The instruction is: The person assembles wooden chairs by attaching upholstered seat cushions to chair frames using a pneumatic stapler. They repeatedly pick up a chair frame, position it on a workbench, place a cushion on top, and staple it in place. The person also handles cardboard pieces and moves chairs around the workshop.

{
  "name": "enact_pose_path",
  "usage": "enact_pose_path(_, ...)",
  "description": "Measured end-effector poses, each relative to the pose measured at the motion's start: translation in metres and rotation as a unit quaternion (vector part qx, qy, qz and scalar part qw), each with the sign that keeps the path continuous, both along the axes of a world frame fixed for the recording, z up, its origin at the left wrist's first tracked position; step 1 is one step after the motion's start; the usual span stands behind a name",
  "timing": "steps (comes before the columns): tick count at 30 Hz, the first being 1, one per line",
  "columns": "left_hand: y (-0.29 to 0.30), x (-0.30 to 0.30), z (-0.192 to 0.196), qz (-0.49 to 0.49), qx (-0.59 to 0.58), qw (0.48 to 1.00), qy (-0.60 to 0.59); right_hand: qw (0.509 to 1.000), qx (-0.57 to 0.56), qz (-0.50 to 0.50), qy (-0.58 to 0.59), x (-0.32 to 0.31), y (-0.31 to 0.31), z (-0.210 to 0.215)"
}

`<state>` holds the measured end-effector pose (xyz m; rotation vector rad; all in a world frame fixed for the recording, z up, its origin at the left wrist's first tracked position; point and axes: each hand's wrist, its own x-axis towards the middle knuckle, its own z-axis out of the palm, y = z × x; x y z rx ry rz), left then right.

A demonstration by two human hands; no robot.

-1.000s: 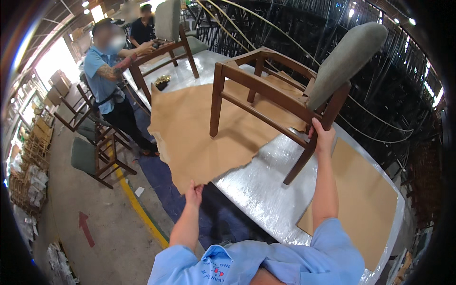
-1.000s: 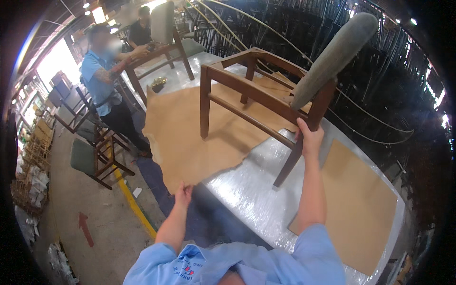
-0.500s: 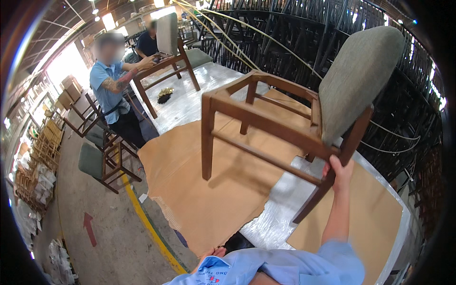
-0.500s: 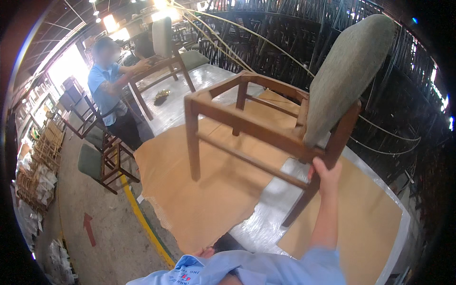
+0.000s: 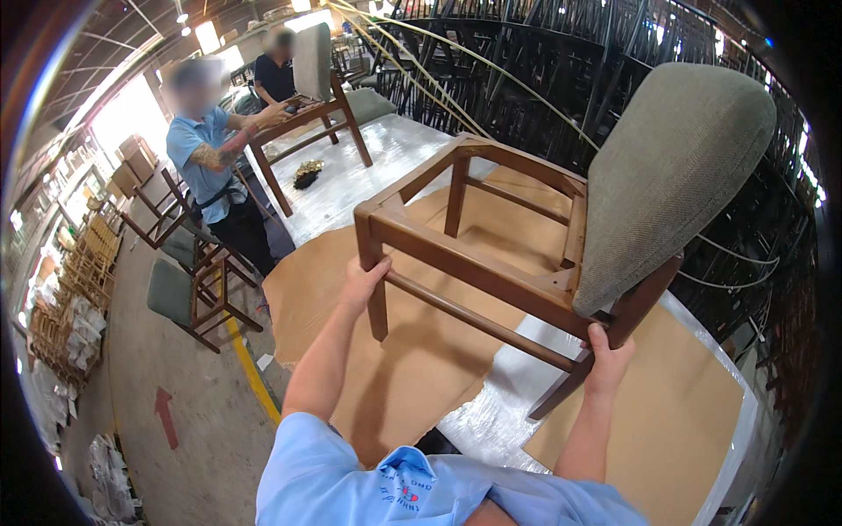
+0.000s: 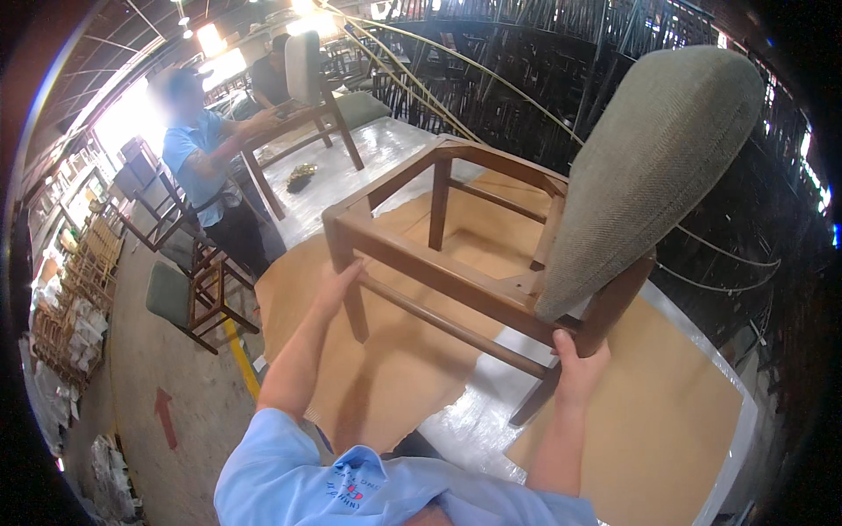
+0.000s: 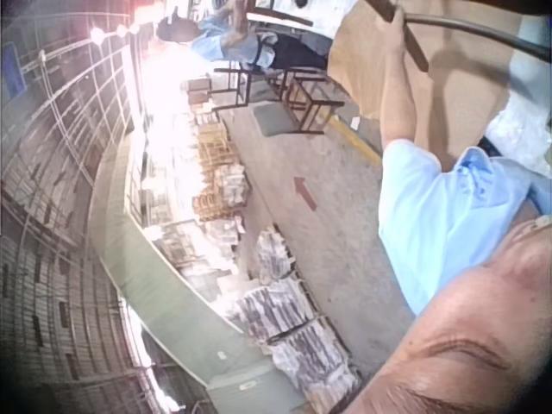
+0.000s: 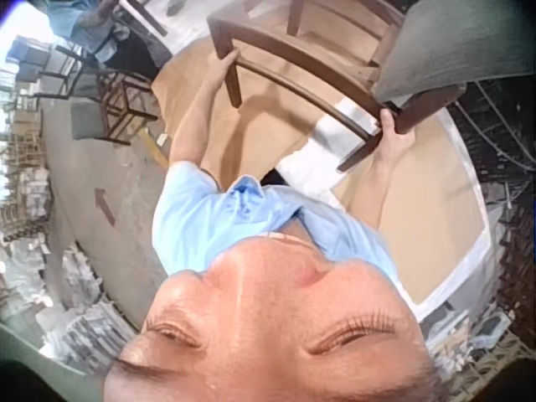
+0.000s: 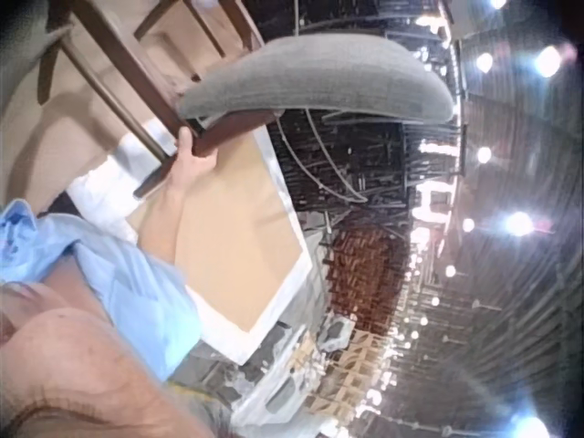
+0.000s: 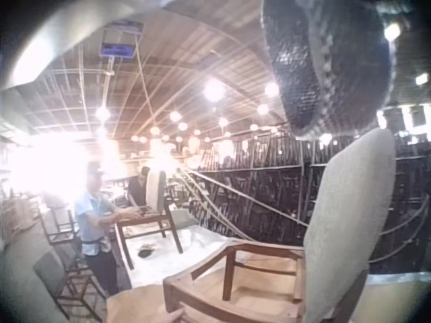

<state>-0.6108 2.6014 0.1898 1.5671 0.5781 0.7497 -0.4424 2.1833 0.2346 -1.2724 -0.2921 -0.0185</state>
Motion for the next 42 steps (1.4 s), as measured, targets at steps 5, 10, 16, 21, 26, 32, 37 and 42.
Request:
enact_pose_path(5, 0.003, 0.03, 0.001, 0.083, 0.026, 0.99, -0.108, 0.999, 0.018, -0.049, 0.007, 0.006, 0.005, 0.0)
enact_pose_path(10, 0.07, 0.022, -0.002, 0.106, 0.023, 0.983, -0.145, 0.996, 0.053, -0.035, -0.056, 0.007, 0.066, -0.007)
enact_pose_path(16, 0.232, 0.047, 0.029, 0.149, 0.071, 0.972, -0.168, 0.997, 0.031, -0.017, -0.074, 0.031, 0.23, 0.015)
enact_pose_path(21, 0.384, 0.093, 0.027, 0.218, 0.193, 0.936, -0.199, 0.993, 0.07, 0.02, -0.092, 0.06, 0.379, 0.025)
enact_pose_path(26, 0.457, 0.094, -0.015, 0.245, 0.205, 0.939, -0.131, 0.994, 0.005, 0.053, -0.091, 0.07, 0.461, 0.022)
enact_pose_path(32, 0.467, 0.067, -0.098, 0.362, 0.28, 0.887, 0.057, 0.992, -0.011, 0.028, -0.123, 0.079, 0.528, 0.002)
enact_pose_path(37, 0.363, -0.093, -0.209, 0.355, 0.153, 0.879, 0.281, 0.991, -0.041, 0.031, -0.124, 0.119, 0.549, 0.001)
enact_pose_path(42, 0.253, -0.276, -0.32, 0.388, -0.29, 0.843, 0.234, 0.988, -0.066, 0.055, -0.131, 0.122, 0.573, 0.021)
